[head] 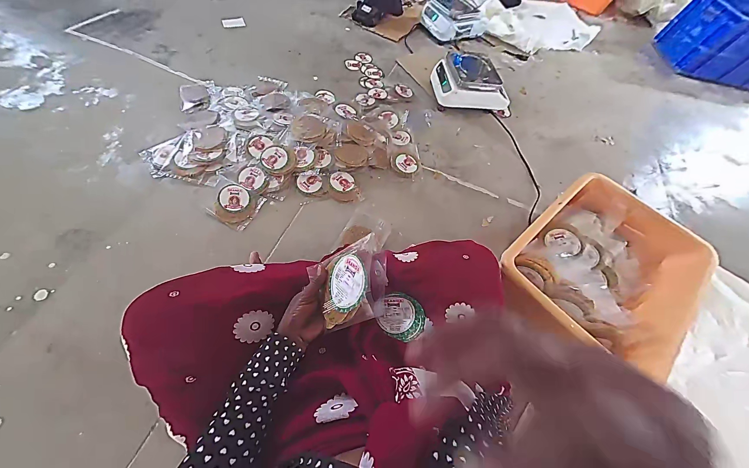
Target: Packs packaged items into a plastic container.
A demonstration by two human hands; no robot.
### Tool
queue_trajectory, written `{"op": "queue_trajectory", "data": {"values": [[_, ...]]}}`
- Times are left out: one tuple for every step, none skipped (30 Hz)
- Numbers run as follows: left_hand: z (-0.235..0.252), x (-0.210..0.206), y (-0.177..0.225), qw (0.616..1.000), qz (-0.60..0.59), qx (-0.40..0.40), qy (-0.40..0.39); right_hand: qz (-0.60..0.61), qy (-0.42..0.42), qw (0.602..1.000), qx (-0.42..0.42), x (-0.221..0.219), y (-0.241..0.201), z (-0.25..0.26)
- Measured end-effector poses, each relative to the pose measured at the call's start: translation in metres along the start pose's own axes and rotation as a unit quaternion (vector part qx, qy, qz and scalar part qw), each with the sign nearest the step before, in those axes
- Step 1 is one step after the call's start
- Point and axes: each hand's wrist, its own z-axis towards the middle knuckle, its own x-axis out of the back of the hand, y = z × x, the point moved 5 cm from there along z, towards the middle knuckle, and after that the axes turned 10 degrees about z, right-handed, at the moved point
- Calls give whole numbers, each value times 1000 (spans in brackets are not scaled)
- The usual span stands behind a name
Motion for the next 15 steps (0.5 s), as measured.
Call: {"op": "queue_trajectory", "data": {"values": [[0,0,0,1000,12,1,12,-119,73,990,-19,15,26,1],[-1,-2,0,999,33,2,36,-201,128,970,-56,27,53,2],[-1,-3,1,997,50,1,54,-252,151,950,-105,36,80,2],[-1,-4,1,996,68,-3,62,-275,153,937,-151,41,105,0],[-1,-5,1,994,86,-5,69,-274,150,932,-183,43,127,-4],[-1,-5,1,992,98,-9,73,-268,142,931,-205,43,144,-8],[-1,-5,1,991,106,-15,74,-257,135,930,-227,42,158,-12],[0,-4,0,991,115,-21,67,-242,131,929,-247,41,167,-16],[2,-3,-2,990,125,-29,54,-225,133,929,-262,40,173,-19],[4,-1,-3,989,134,-41,42,-205,139,929,-276,40,176,-21],[6,2,-4,988,139,-53,31,-189,148,928,-285,40,177,-21],[7,3,-5,987,147,-58,31,-183,152,927,-290,40,179,-22],[4,-1,-3,984,165,-56,47,-184,154,925,-295,40,181,-22],[2,-4,-1,981,179,-50,60,-191,158,922,-297,40,184,-22],[2,-6,-1,979,187,-49,66,-191,165,920,-301,41,189,-23]]}}
